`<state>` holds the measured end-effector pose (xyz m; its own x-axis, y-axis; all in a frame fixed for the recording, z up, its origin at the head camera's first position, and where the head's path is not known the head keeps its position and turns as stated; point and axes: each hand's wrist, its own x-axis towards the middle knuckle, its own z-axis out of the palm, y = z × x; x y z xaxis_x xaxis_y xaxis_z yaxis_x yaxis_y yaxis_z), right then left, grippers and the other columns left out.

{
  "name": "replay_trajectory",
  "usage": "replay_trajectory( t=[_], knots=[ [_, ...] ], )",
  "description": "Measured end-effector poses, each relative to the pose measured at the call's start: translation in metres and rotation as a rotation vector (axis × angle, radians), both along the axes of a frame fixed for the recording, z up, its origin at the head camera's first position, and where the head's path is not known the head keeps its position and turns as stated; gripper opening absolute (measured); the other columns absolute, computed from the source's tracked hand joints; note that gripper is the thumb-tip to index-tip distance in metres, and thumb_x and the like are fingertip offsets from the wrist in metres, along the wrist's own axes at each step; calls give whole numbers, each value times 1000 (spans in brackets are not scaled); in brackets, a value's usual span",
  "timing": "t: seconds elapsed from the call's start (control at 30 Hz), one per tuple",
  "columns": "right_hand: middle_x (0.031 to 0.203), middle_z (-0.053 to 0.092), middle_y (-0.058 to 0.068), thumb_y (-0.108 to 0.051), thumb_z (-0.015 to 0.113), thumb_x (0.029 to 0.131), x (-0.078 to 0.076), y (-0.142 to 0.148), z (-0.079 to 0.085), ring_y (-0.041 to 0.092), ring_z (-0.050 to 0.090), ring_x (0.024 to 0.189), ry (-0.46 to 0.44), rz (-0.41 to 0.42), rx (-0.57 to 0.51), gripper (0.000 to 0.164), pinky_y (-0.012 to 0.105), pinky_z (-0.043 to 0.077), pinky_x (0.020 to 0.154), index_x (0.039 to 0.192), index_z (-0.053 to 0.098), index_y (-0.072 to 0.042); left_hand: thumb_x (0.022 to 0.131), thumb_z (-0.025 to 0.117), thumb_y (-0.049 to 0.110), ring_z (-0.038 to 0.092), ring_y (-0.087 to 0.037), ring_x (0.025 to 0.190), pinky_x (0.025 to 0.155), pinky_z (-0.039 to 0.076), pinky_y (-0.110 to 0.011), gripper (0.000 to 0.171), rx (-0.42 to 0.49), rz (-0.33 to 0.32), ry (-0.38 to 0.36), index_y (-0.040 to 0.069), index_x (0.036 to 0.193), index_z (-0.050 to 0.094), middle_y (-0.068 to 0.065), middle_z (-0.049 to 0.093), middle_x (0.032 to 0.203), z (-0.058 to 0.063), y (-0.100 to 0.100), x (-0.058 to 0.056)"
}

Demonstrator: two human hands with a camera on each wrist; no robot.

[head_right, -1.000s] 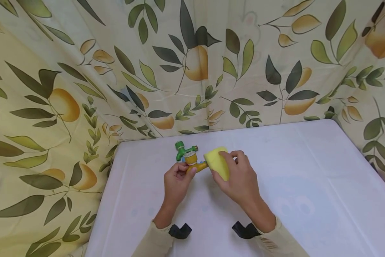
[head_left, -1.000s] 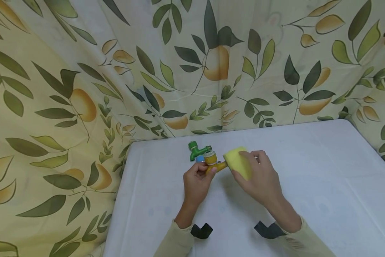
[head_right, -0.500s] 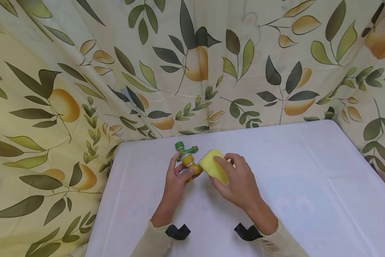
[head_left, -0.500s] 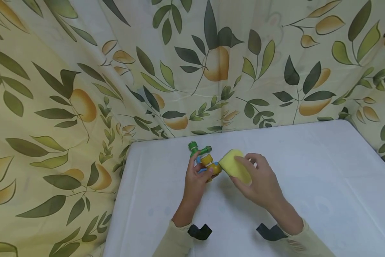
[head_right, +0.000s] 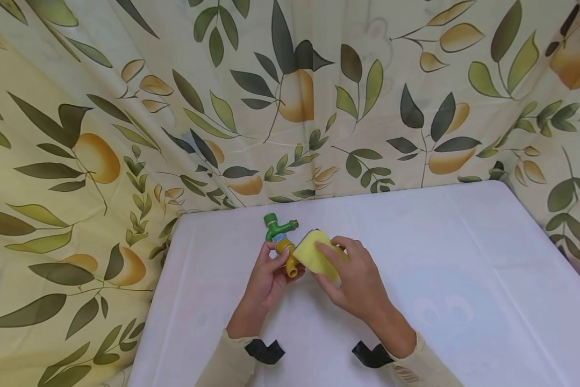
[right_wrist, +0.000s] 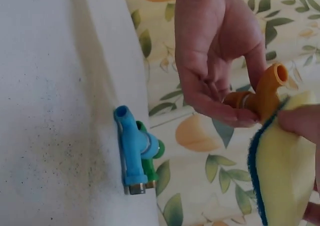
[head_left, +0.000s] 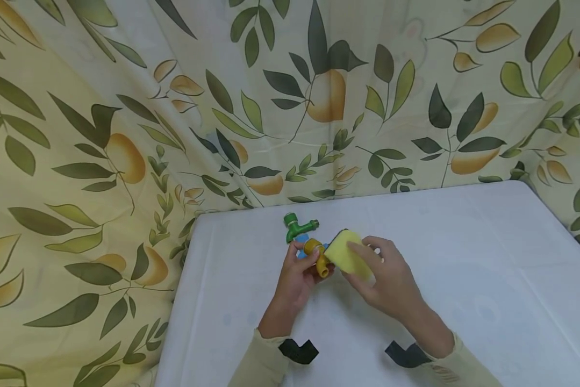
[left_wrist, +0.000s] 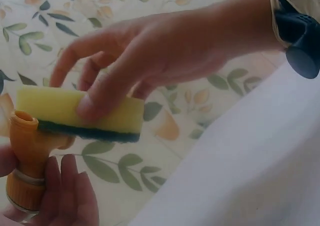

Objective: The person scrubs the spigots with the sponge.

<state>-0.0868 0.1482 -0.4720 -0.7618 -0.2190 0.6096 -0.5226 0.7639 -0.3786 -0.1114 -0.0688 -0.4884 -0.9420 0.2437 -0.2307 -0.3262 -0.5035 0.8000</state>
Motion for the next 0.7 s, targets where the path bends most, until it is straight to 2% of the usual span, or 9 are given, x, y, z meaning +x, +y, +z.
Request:
replay_trajectory(
  t=[0.5, 0.7],
  knots=[
    [119, 62, 17, -30, 84, 76, 0, 0, -3, 30, 58, 102, 34, 13, -21, 59, 45, 56, 71, 129, 66, -12, 102, 63, 22, 75, -21, 83, 79, 62, -35, 19, 46, -17, -28, 19, 107, 45, -6, 68, 112, -2, 2, 1],
    [119, 60, 17, -27, 87, 72, -2, 1, -4, 30, 57, 103, 31, -24, -47, 63, 45, 56, 71, 129, 66, -12, 102, 62, 23, 75, -22, 84, 77, 61, -33, 20, 51, -32, -24, 19, 109, 44, -7, 67, 113, -3, 1, 1]
  ],
)
